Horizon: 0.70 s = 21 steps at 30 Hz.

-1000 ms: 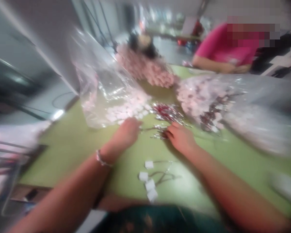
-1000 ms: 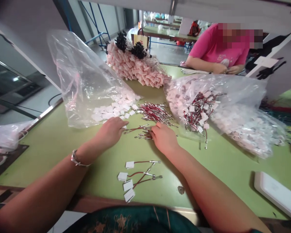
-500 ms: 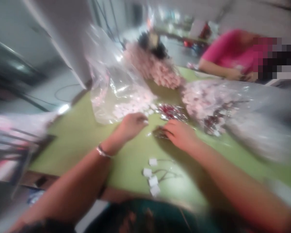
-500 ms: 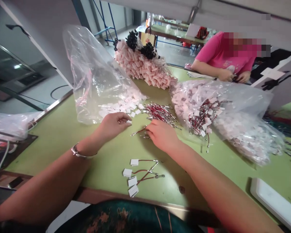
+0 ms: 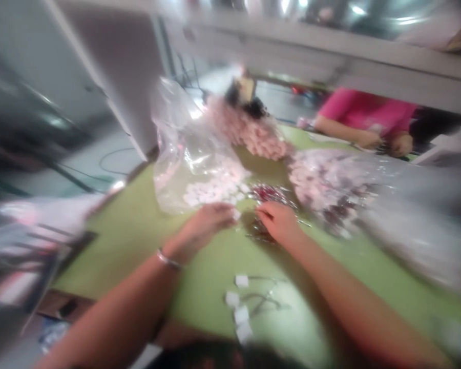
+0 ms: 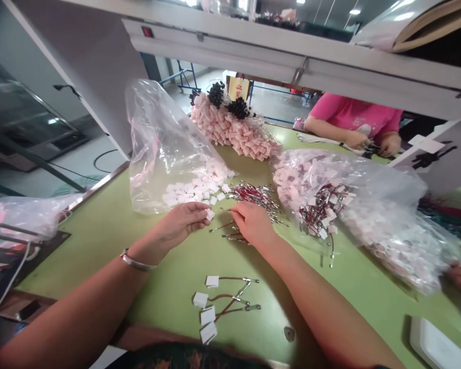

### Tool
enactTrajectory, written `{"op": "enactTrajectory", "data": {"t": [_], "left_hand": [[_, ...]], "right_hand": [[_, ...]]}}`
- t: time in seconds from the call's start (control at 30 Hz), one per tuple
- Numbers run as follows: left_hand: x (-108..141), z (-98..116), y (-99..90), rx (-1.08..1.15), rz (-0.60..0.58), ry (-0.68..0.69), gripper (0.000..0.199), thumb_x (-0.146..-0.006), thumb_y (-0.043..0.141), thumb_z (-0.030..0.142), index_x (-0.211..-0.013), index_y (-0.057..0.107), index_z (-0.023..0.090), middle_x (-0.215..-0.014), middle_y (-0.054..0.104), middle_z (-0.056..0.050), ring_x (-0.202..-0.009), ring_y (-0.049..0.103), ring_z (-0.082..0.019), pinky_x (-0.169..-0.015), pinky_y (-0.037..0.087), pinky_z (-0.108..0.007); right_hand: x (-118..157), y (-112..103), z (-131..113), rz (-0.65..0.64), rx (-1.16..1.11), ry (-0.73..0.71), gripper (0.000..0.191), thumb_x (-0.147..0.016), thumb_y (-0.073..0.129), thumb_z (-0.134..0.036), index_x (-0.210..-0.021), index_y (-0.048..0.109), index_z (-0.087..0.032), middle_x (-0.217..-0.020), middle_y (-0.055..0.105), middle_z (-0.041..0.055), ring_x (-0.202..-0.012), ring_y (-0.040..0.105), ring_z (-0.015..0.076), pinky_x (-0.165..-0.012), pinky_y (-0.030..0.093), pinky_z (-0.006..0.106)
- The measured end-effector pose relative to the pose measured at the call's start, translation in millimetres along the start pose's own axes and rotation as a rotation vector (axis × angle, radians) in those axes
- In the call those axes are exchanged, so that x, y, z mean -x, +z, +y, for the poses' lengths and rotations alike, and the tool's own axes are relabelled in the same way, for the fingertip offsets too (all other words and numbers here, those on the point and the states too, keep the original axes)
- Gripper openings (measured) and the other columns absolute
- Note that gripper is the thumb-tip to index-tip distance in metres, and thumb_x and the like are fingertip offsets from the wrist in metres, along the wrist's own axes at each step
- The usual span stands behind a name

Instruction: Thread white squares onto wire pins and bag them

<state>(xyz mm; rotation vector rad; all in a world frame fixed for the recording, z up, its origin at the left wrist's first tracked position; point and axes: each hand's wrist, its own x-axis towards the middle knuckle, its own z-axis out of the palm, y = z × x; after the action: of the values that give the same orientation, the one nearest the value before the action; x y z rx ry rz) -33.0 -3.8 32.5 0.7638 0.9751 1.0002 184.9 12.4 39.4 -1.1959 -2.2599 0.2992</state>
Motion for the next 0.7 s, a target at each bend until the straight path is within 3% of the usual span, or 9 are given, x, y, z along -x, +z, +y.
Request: {"op": "enactTrajectory", "data": {"t": [0.2,0.43,0.53,0.7], "left_hand": [[5,1,7.4,0.026,0.013,-0.062,0.036,-0.069,0.077,0.015,-0.103,0.068,0.008,-0.069,0.069,-0.003,-0.061,0.063,-0.010,-0.063,0.048,-0.023],[6,-4,12.6,-0.001,-0.013,-0.093,0.026,-0.066,0.079,0.018,-0.089,0.070,0.011,-0.066,0.067,-0.001,-0.057,0.059,-0.008,-0.056,0.043,-0.020],[5,-7,9.7,-0.037,-0.060,-0.058,0.023,-0.067,0.078,0.020,-0.088,0.069,0.013,-0.067,0.067,-0.001,-0.058,0.059,-0.008,-0.058,0.044,-0.021],[3,-13,3.5,-0.349,-0.085,0.051,0.023,-0.074,0.072,0.028,-0.093,0.066,0.015,-0.065,0.068,-0.002,-0.056,0.060,-0.010,-0.055,0.045,-0.023]], "right_hand": [[16,-12,-32,-0.174,-0.121,0.243,0.017,-0.087,0.052,-0.024,-0.079,0.066,-0.022,-0.072,0.069,0.0001,-0.063,0.058,0.0135,-0.062,0.040,0.026],[21,-10,-35,-0.317,-0.371,0.372,0.024,-0.085,0.049,-0.027,-0.063,0.055,-0.020,-0.061,0.053,-0.0041,-0.060,0.047,0.0109,-0.058,0.035,0.024],[19,-11,-36,-0.380,-0.525,0.507,0.024,-0.085,0.049,-0.030,-0.064,0.055,-0.020,-0.057,0.048,-0.0053,-0.054,0.042,0.0096,-0.053,0.032,0.023],[18,-13,-42,-0.431,-0.654,0.721,0.018,-0.082,0.052,-0.029,-0.070,0.059,-0.019,-0.053,0.047,-0.0060,-0.045,0.036,0.0078,-0.045,0.026,0.022]]}}
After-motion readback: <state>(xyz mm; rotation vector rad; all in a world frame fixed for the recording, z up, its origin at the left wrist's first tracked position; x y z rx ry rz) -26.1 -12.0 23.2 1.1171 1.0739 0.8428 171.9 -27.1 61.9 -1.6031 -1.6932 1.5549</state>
